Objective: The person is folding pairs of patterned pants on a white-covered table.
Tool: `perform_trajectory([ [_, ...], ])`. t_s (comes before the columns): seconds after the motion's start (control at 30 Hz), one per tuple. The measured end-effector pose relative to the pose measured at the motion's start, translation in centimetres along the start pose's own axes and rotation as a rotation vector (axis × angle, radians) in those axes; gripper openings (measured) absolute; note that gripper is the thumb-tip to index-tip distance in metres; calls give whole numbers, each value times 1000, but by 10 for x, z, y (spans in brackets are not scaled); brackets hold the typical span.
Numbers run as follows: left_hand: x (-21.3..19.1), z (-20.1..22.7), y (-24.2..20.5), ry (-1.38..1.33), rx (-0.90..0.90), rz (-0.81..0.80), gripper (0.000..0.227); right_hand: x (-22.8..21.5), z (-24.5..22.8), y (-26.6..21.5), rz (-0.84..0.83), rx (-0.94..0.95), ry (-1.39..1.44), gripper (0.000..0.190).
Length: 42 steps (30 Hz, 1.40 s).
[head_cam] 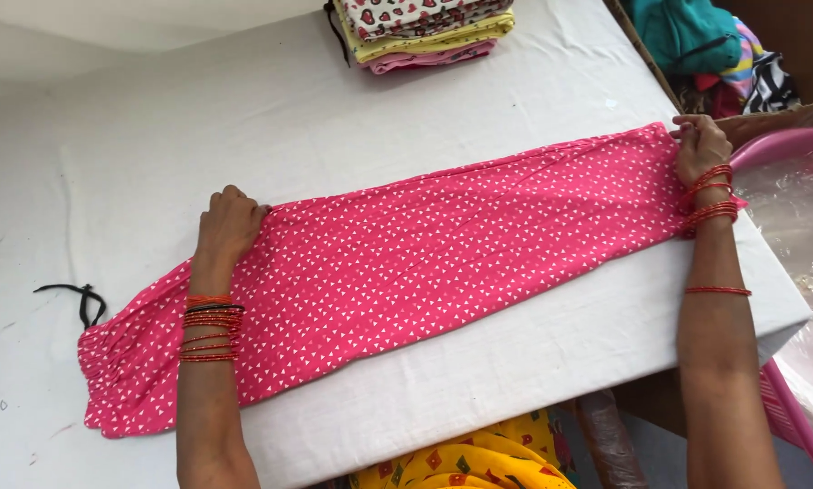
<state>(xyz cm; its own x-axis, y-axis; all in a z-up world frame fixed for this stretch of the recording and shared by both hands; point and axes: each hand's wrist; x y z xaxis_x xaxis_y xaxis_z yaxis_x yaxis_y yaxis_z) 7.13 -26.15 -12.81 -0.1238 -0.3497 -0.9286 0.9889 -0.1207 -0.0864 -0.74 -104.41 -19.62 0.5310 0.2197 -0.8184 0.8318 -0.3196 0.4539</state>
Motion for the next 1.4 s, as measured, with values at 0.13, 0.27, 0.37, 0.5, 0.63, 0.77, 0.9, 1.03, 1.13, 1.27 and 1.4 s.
perform_trajectory([
  [0.13, -6, 5, 2, 31, -46, -74, 41, -20, -46, 4, -111, 102, -108, 25],
  [0.27, 1, -3, 5, -3, -58, -107, 44, -18, -54, 10, -254, 138, -311, 31],
  [0.37, 10, -10, 9, -36, -58, -102, 39, -3, -24, 8, -234, 133, -256, 25],
  [0.5, 11, -8, 9, -74, -77, -102, 36, 10, -11, 11, -170, -3, -286, 39],
  [0.63, 11, -4, 7, -70, -71, -90, 36, 4, -25, 8, -146, -23, -369, 31],
  [0.77, 22, -11, 6, -96, 7, -50, 34, -13, -19, -2, -126, 41, -191, 14],
  [0.9, 22, -14, -2, -134, 48, -4, 35, -38, -26, -18, -102, -36, -154, 12],
  [1.03, 17, -11, -8, -151, 9, 12, 40, -49, -33, -20, -73, -258, -215, 21],
  [1.13, 9, -8, -7, -176, -25, -13, 44, -32, -14, -7, -142, -180, -18, 22],
  [1.27, 10, -27, 14, -268, -92, -102, 44, -27, -16, 19, -261, 87, 174, 31],
  [1.4, 22, -40, 26, -326, -74, -107, 36, -19, -18, 41, -372, 102, 52, 33],
])
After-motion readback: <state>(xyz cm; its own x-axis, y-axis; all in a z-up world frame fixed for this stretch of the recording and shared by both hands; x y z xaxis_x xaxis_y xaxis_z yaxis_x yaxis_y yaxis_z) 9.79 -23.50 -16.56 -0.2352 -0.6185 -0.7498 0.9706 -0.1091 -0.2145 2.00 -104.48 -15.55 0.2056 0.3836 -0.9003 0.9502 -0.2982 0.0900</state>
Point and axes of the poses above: each hand's wrist, its own y-axis towards the middle knuckle, its own x-axis out of the palm, z = x × y, and after that the axes turned 12 degrees about -y, right-handed
